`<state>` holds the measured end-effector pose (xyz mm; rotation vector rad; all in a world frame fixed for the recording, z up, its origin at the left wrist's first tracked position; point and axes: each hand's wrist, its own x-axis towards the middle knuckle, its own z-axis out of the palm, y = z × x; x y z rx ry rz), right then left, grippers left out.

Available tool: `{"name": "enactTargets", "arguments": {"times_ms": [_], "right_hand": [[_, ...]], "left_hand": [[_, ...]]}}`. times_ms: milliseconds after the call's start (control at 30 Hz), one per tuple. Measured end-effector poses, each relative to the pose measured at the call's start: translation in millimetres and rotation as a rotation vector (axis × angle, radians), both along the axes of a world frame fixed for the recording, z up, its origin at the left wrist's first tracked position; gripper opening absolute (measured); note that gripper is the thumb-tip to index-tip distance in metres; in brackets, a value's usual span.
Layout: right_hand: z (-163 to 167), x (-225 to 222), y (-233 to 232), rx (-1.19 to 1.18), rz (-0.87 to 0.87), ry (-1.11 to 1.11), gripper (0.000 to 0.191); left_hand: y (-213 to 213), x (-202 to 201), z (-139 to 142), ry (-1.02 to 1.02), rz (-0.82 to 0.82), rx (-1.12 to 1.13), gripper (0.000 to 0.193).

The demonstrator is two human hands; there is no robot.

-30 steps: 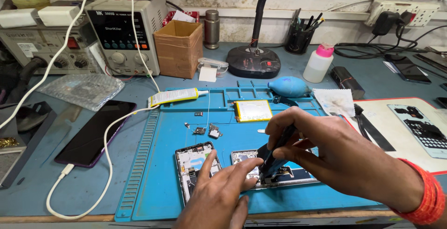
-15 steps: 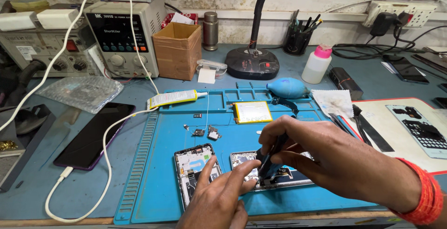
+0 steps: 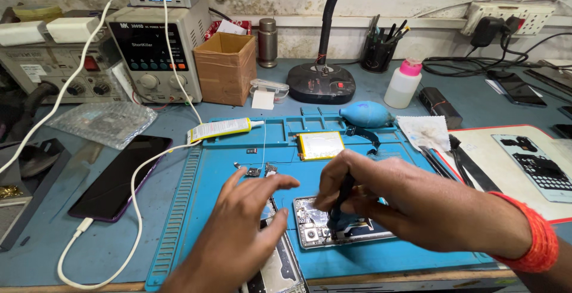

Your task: The person repairs a disassembled smartphone on a blue repair mat. They use tweezers to lift and reposition small internal components, press a black flex cable and battery assembly into the phone midframe, and use a screwdriver to drive screws into the frame while handling the phone chassis and its parts.

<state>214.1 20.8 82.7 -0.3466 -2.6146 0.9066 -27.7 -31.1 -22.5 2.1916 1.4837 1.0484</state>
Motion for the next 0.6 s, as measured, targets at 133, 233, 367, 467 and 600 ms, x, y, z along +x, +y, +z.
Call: {"name": "enactTargets", "arguments": {"times_ms": [133,233,367,467,600], "right_hand": [[0,-10,2,0.055,-0.542,-0.39,0.036],[1,-8,1,0.053,-0.256,-0.167,0.027],[-2,-6,3,0.101,-0.458,-0.356,0.035],[-7,-5,3,0.103,-0.443,-0.283,0.036],[-4,0,2,-0.054,-0.104,-0.074,0.019]], "left_hand": [[9,-8,10,0.112,-0.066,-0.144,0.046],[14,-6,10,0.109,-0.217,-0.03,0.059],[18,3,13,0.199,-0.198,-0.196,0.076],[16,5,19,0.195,-0.202,-0.296,0.079],[15,5,25,0.196,-0.197,-0.313,0.081]]}}
